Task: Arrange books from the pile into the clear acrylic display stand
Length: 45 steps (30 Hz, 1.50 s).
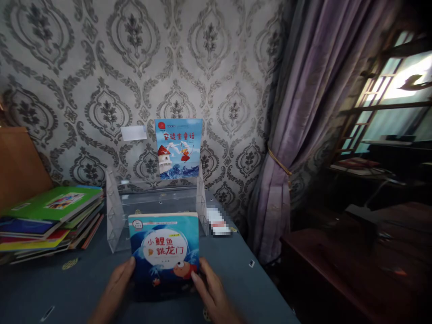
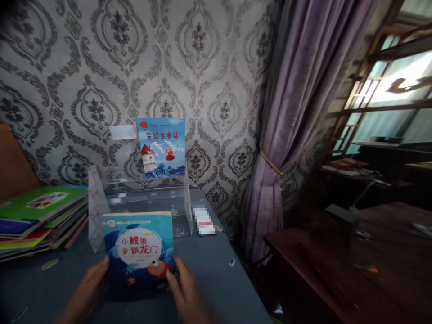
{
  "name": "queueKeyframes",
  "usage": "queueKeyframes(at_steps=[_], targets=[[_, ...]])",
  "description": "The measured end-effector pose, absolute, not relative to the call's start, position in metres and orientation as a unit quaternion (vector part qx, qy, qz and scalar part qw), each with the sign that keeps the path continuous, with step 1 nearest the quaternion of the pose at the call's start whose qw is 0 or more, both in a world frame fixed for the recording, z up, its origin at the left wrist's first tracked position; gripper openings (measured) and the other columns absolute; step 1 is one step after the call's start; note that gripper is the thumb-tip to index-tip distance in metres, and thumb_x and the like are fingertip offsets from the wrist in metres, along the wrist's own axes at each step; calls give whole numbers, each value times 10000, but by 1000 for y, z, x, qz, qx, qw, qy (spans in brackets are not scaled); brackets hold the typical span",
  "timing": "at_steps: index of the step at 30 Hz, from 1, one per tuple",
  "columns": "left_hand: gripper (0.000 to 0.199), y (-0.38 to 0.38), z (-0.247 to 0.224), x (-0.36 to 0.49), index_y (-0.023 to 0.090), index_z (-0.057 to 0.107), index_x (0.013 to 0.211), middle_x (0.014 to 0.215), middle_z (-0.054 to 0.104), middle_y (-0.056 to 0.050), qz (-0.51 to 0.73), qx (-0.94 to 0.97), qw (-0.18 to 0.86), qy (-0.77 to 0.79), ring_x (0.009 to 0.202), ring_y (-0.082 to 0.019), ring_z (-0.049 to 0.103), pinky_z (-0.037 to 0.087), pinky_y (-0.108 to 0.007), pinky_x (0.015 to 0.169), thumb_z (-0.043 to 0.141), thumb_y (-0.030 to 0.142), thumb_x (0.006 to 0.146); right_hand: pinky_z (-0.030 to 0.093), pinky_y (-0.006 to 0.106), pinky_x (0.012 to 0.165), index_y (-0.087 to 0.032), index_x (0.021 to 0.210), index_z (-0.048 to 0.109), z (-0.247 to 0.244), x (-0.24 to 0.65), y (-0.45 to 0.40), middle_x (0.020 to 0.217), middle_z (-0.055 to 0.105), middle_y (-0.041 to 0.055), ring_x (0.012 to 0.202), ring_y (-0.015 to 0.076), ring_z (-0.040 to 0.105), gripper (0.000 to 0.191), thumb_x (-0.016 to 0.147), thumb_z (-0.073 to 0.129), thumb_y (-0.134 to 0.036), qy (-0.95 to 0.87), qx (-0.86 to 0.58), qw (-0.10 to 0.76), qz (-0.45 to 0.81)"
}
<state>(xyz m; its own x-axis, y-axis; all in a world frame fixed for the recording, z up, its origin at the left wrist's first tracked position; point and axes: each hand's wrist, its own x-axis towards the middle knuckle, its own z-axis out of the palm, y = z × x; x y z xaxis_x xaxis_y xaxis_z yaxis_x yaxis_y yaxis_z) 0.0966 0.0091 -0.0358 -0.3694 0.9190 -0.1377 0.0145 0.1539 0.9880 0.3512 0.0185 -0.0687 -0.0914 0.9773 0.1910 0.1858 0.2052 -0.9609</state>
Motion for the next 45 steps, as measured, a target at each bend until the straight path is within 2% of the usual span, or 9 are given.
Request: queueKeyframes(at_steps=[5, 8, 13, 20, 27, 32, 34, 40, 45], targets=[[589, 0, -1, 88, 216, 647, 610, 661, 687, -42, 466, 528, 360, 612, 647, -237, 645, 582, -342, 670, 583, 791, 722, 578, 394, 887, -239, 1225, 672, -60, 356, 26, 1082, 718, 90, 1031, 272, 672, 558, 879, 558, -662, -644, -441, 470, 412], [573, -2, 9, 87, 205, 668, 730, 702, 670, -8, 444, 559, 370, 595, 518, -182, 600, 559, -316, 605, 586, 771, 736, 589, 358, 779, -223, 1203, 666, -51, 353, 29, 983, 708, 77, 863, 236, 682, 536, 910, 515, -645, -657, -420, 471, 414], [635, -1, 16, 96, 197, 672, 1023, 819, 686, -14, 471, 537, 345, 609, 563, -215, 667, 565, -338, 637, 611, 741, 701, 581, 333, 729, -212, 1199, 646, -41, 346, 33, 947, 689, 65, 763, 203, 659, 508, 939, 476, -615, -661, -410, 488, 397], [602, 5, 7, 103, 198, 664, 1024, 649, 631, 15, 470, 553, 307, 616, 536, -216, 626, 538, -341, 627, 572, 717, 734, 579, 315, 720, -216, 1223, 618, -49, 348, 37, 997, 697, 75, 819, 212, 663, 506, 942, 472, -610, -654, -418, 506, 376], [507, 9, 9, 100, 196, 621, 1026, 711, 625, 16, 475, 574, 309, 591, 568, -199, 623, 530, -318, 623, 540, 659, 835, 553, 290, 675, -201, 1160, 629, -34, 348, 42, 921, 688, 60, 769, 190, 643, 420, 958, 483, -540, -672, -391, 504, 377], [350, 37, 60, 103, 234, 541, 840, 643, 584, 32, 461, 648, 220, 565, 583, -196, 622, 500, -301, 609, 505, 579, 881, 505, 287, 607, -189, 1061, 591, 14, 351, 79, 834, 637, 36, 631, 162, 599, 334, 989, 426, -471, -709, -365, 518, 310], [316, 55, 92, 107, 242, 475, 789, 595, 545, 43, 464, 673, 157, 553, 561, -195, 616, 485, -298, 596, 453, 533, 911, 510, 304, 640, -195, 1062, 580, 44, 352, 103, 895, 643, 47, 662, 167, 600, 305, 979, 448, -457, -715, -347, 552, 254], [232, 110, 178, 116, 228, 436, 850, 631, 522, 38, 510, 702, -12, 497, 522, -154, 622, 447, -241, 517, 394, 424, 967, 522, 314, 624, -235, 1010, 565, 141, 353, 173, 920, 622, 43, 680, 176, 619, 319, 987, 432, -524, -722, -264, 624, 140], [303, 136, 199, 115, 210, 440, 877, 710, 542, 22, 521, 704, -89, 474, 497, -118, 613, 408, -201, 473, 356, 472, 1005, 560, 361, 672, -238, 1010, 547, 166, 349, 210, 896, 592, 37, 668, 180, 631, 361, 992, 405, -569, -735, -243, 621, 122]])
